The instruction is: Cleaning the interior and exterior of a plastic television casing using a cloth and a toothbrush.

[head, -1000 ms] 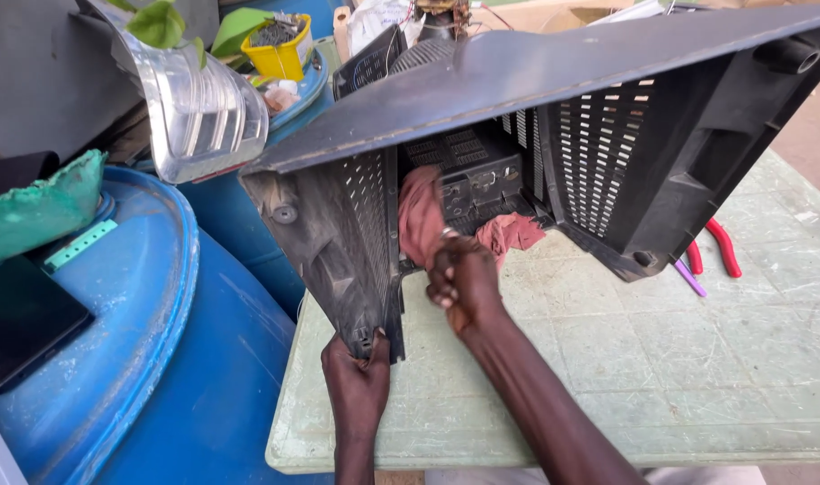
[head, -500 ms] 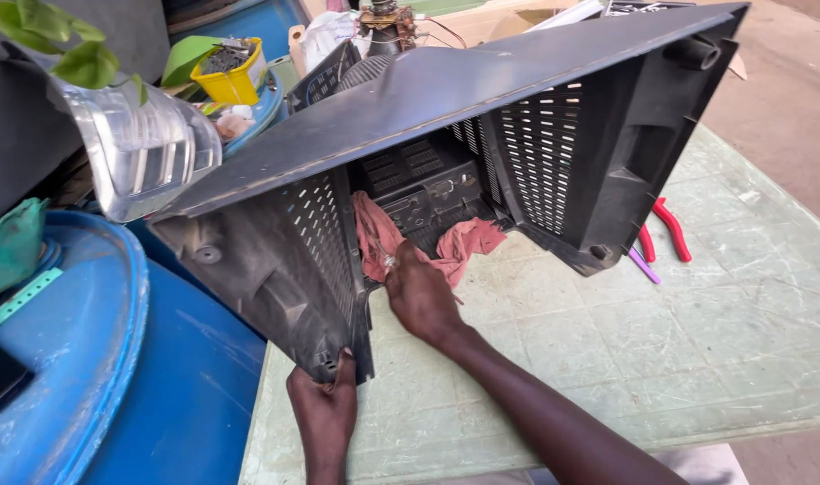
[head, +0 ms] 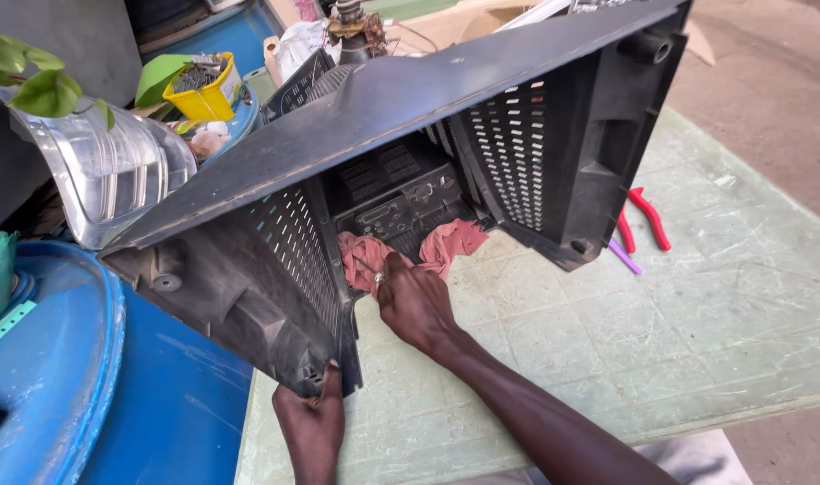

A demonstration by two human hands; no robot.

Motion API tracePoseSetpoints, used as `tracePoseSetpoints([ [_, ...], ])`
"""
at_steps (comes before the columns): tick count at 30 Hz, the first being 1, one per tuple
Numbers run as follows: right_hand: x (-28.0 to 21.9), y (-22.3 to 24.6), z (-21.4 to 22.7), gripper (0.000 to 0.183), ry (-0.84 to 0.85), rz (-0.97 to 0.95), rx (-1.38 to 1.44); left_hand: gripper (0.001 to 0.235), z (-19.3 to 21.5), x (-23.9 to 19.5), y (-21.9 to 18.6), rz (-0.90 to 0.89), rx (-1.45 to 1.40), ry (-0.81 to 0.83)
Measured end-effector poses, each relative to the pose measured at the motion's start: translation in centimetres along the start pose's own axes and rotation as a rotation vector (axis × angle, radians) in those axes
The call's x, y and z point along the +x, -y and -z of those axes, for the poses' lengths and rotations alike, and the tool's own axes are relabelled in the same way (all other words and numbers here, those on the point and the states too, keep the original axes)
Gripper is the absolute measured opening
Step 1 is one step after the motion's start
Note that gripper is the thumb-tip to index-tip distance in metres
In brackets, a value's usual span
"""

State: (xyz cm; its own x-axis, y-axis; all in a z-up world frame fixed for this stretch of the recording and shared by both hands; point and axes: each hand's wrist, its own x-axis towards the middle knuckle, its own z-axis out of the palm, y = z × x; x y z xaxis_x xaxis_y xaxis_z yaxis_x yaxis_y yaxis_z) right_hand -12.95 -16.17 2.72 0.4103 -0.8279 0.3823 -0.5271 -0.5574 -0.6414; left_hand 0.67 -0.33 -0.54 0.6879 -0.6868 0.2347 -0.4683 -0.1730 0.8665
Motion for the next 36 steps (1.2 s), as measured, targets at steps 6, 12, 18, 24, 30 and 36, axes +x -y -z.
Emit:
tracePoseSetpoints([
  [6,-0.1,0.6,1.0,0.018,-0.207,0.089,0.088,0.030,0.0,-0.6,-0.3,-0.045,-0.045,-0.044],
  [12,-0.5,2.6,1.2,0.015,-0.276,0.074,0.143,0.037,0.1,-0.9,-1.2,0.065,-0.008,-0.024],
  [18,-0.7,1.4,0.6,0.018,-0.045,0.048,-0.001,0.020,0.0,-1.1,-1.8,0.004,-0.095,-0.017],
  [24,-0.8,-1.2,-0.4,0.016,-0.210,0.206,-0.033,0.024,-0.8,-0.8,-0.7,0.042,-0.075,-0.055],
  [30,-0.3,0.5,1.3,0.017,-0.255,0.127,0.100,0.016,-0.5,-0.8,-0.7,-0.039,-0.106,-0.044],
  [36,-0.6,1.4,0.4,0.019,-0.067,0.001,0.116,0.014,-0.5,-0.9,-0.7,-0.062,-0.141,-0.050],
])
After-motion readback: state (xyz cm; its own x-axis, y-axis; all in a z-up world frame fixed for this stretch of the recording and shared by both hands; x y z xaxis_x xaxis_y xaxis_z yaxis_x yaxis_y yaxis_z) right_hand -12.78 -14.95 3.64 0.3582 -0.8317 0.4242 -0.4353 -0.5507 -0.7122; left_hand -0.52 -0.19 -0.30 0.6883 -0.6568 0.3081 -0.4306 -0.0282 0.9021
